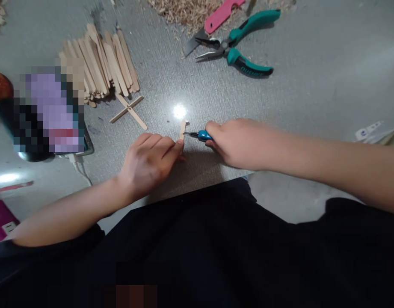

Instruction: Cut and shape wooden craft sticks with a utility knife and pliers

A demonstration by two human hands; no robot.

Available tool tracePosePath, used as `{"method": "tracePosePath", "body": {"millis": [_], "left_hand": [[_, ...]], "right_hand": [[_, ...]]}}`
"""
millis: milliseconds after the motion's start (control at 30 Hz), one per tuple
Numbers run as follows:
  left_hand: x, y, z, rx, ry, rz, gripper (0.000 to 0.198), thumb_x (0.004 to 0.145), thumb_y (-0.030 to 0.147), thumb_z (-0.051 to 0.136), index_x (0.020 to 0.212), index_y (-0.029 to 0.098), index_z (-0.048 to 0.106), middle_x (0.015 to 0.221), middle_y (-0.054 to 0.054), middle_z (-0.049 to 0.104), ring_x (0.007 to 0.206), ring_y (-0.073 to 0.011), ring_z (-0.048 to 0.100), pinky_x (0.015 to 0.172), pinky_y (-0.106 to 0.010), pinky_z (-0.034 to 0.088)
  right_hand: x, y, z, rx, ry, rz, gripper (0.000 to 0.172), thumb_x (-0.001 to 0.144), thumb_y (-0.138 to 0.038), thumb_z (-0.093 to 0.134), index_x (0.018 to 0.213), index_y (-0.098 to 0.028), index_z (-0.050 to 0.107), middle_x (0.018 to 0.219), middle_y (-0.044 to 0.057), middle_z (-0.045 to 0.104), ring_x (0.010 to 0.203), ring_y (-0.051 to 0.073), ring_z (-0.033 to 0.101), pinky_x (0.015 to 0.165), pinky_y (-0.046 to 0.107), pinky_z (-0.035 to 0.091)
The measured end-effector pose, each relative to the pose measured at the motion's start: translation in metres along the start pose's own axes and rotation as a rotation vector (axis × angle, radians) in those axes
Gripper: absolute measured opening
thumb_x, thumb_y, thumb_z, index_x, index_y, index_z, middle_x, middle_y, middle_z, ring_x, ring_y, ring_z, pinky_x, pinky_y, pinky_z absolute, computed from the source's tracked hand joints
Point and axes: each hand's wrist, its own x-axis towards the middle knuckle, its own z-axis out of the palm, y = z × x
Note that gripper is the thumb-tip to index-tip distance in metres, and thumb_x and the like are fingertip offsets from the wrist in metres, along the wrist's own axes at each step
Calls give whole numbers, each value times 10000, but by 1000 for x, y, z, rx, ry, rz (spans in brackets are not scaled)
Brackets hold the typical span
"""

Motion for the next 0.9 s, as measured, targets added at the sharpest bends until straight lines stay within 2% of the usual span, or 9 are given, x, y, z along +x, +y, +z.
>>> {"method": "tracePosePath", "body": {"millis": [100, 233, 467, 633, 733, 900], "left_hand": [[1, -1, 0, 4, 3, 1, 310, 1283, 105, 582, 1147, 119, 860, 859, -39, 758, 818, -220, 709, 759, -404, 487], [2, -1, 0, 2, 31, 11, 343, 1279, 96, 591, 1055, 130, 848, 844, -42, 747, 808, -220, 699, 748, -408, 466], [1, 3, 4, 15, 6, 4, 361, 1275, 84, 570, 1052, 140, 848, 877, -56, 753, 836, -235, 690, 751, -421, 439], [2, 2, 3, 8, 14, 6, 333, 1218, 44, 637, 967, 139, 834, 870, -54, 757, 818, -232, 715, 752, -415, 481], [1, 2, 2, 19, 4, 16, 325, 1212, 29, 631, 986, 143, 835, 897, -58, 768, 824, -227, 713, 755, -404, 478], [-4, 7, 3, 38, 13, 12, 310, 1248, 55, 592, 1079, 117, 845, 883, -61, 742, 830, -234, 696, 749, -415, 465]], "right_hand": [[-2, 1, 2, 43, 28, 5, 325, 1263, -434, 469, 1292, -197, 689, 763, 59, 586, 651, 254, 424, 691, 395, 264], [-6, -1, -1, 46, 24, 1, 360, 1268, -430, 408, 1308, -195, 677, 789, 70, 613, 666, 268, 463, 681, 390, 316], [-8, -3, -2, 8, -18, 26, 387, 1268, -405, 365, 1340, -161, 655, 796, 77, 629, 654, 261, 454, 667, 389, 299], [-10, 4, 6, 64, 28, 85, 454, 1281, -505, 315, 1374, -195, 633, 854, 125, 711, 714, 323, 601, 706, 410, 331], [-11, -1, 7, 14, 7, 98, 527, 1272, -536, 272, 1419, -198, 648, 887, 138, 755, 715, 341, 634, 697, 405, 312], [-8, -17, -1, -116, -55, 69, 491, 1250, -461, 318, 1443, -190, 678, 883, 129, 778, 650, 302, 575, 652, 396, 265]]}}
